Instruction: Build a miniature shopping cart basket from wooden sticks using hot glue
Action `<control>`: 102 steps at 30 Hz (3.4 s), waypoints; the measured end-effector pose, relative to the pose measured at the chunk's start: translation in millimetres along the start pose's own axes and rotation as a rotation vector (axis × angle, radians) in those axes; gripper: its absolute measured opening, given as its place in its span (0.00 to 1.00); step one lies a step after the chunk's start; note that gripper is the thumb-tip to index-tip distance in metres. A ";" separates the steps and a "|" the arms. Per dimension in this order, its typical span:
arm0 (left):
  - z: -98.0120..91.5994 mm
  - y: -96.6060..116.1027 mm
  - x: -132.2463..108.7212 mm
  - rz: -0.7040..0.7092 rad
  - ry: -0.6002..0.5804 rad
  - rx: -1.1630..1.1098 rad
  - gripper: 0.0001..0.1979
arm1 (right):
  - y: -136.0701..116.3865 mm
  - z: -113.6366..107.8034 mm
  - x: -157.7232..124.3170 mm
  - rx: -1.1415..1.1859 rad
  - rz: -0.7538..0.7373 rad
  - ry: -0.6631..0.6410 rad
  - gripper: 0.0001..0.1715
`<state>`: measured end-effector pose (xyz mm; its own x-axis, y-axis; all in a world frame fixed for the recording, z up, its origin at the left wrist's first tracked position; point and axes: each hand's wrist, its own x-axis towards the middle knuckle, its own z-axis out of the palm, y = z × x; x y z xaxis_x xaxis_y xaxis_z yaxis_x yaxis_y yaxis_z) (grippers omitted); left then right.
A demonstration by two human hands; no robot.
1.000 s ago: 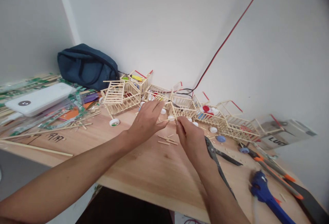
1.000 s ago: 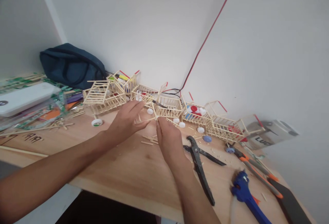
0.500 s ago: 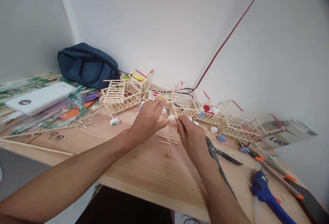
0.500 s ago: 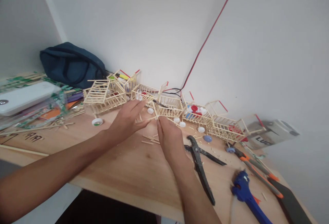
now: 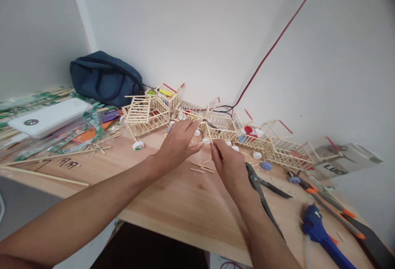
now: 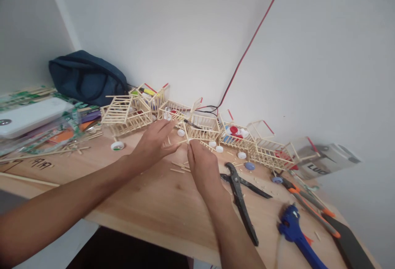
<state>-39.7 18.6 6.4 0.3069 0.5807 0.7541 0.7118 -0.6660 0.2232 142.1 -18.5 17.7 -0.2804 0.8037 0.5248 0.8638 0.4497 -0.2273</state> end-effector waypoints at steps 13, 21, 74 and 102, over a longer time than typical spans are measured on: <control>-0.6 0.6 0.7 -0.016 -0.001 -0.080 0.26 | 0.5 -4.9 1.4 0.051 -0.020 0.017 0.10; 1.3 -1.5 0.0 0.007 0.011 -0.065 0.25 | -1.0 -4.5 1.0 0.062 0.001 -0.004 0.12; 2.9 -0.7 0.0 -0.023 -0.011 -0.060 0.26 | -1.1 -4.2 1.4 0.195 0.123 0.011 0.12; 5.4 -0.9 -2.6 0.024 -0.012 -0.074 0.27 | 5.1 -4.4 3.3 0.242 0.063 -0.068 0.16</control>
<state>-37.8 20.3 0.9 0.3311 0.5697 0.7522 0.6558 -0.7121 0.2507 147.4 -15.2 21.9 -0.2636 0.8537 0.4491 0.7573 0.4715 -0.4518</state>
